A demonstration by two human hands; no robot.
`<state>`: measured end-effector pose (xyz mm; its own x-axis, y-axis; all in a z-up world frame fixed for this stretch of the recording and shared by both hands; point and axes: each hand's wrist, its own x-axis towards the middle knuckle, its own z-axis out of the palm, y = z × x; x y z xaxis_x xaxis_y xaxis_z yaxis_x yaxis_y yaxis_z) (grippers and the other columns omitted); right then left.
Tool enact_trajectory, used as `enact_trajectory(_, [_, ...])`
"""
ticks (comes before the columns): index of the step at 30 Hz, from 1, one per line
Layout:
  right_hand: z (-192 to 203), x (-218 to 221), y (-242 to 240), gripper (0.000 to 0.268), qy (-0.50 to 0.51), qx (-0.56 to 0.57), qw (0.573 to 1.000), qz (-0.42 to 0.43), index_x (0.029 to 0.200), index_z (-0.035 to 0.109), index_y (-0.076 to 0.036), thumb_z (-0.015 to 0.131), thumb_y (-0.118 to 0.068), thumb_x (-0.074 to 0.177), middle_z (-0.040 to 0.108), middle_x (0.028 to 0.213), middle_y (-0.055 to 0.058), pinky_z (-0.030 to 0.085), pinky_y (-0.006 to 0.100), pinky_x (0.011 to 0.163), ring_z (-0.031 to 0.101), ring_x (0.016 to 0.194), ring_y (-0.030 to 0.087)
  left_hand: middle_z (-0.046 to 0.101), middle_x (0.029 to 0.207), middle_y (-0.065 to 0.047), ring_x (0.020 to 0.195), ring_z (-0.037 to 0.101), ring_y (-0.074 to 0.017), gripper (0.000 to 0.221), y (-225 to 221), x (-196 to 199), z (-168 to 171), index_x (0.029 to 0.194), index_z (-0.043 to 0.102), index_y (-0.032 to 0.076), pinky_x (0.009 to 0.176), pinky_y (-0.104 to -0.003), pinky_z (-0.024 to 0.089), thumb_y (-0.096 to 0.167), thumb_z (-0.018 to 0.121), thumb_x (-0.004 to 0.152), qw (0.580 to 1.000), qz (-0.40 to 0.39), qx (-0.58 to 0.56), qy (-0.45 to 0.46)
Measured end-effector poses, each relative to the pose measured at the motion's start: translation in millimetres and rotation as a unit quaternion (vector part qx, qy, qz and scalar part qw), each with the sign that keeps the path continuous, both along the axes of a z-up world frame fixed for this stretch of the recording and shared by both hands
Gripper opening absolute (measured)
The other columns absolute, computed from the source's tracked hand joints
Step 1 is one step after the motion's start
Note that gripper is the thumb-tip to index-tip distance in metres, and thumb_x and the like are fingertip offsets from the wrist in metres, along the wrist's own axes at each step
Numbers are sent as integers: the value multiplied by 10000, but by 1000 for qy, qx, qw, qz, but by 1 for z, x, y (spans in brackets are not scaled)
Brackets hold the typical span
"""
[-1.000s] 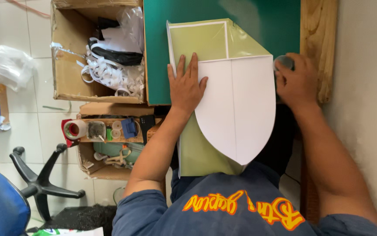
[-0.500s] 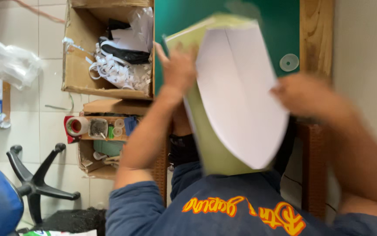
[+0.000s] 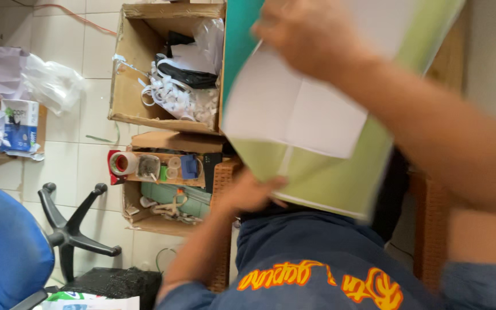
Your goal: The person folds paper to construct a green bag by hand on a workspace, pressing down on the folds to crease the paper.
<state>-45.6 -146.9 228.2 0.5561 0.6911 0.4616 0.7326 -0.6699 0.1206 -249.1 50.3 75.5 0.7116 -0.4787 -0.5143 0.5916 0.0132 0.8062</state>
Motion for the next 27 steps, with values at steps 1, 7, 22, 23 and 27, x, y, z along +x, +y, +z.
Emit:
enact_trajectory(1, [-25,1,4,272,-57,1,998,27,1237,731,-135,568,-246,1050,743,1176,136,530,493,1006,642,1156,307,750,998,-70,820,766,-234,326,-18,-22,-24,1240,600,7,741,-327,616,261,524,1049,995,-57,72,-36])
enact_trajectory(7, [-177,9,15,404,14,-52,995,-81,970,720,-34,586,-398,1082,725,1065,208,527,509,865,658,1093,381,683,913,-96,688,701,-205,241,-81,-74,-120,1168,588,-25,640,-362,585,181,509,1074,984,143,-91,-50])
enact_trajectory(22, [-230,20,-12,502,156,9,960,-233,1282,638,83,605,-315,979,612,1239,261,540,545,781,636,1031,424,678,1216,-232,1145,644,-395,512,-5,0,13,1239,662,62,981,-452,505,472,605,939,779,-580,193,-144])
enact_trajectory(23, [-229,21,-10,502,160,8,960,-232,1282,638,83,605,-315,979,612,1239,261,540,545,781,636,1031,424,718,1162,-198,1096,684,-364,465,4,24,35,1204,690,104,953,-434,528,463,614,919,792,-554,205,-152])
enact_trajectory(27, [-216,23,-7,595,265,71,928,-250,1285,594,77,658,-343,868,589,1240,290,505,580,849,597,1072,472,673,1284,-144,1233,627,-347,388,3,139,41,1242,648,90,1086,-428,489,223,699,882,828,-247,219,-453])
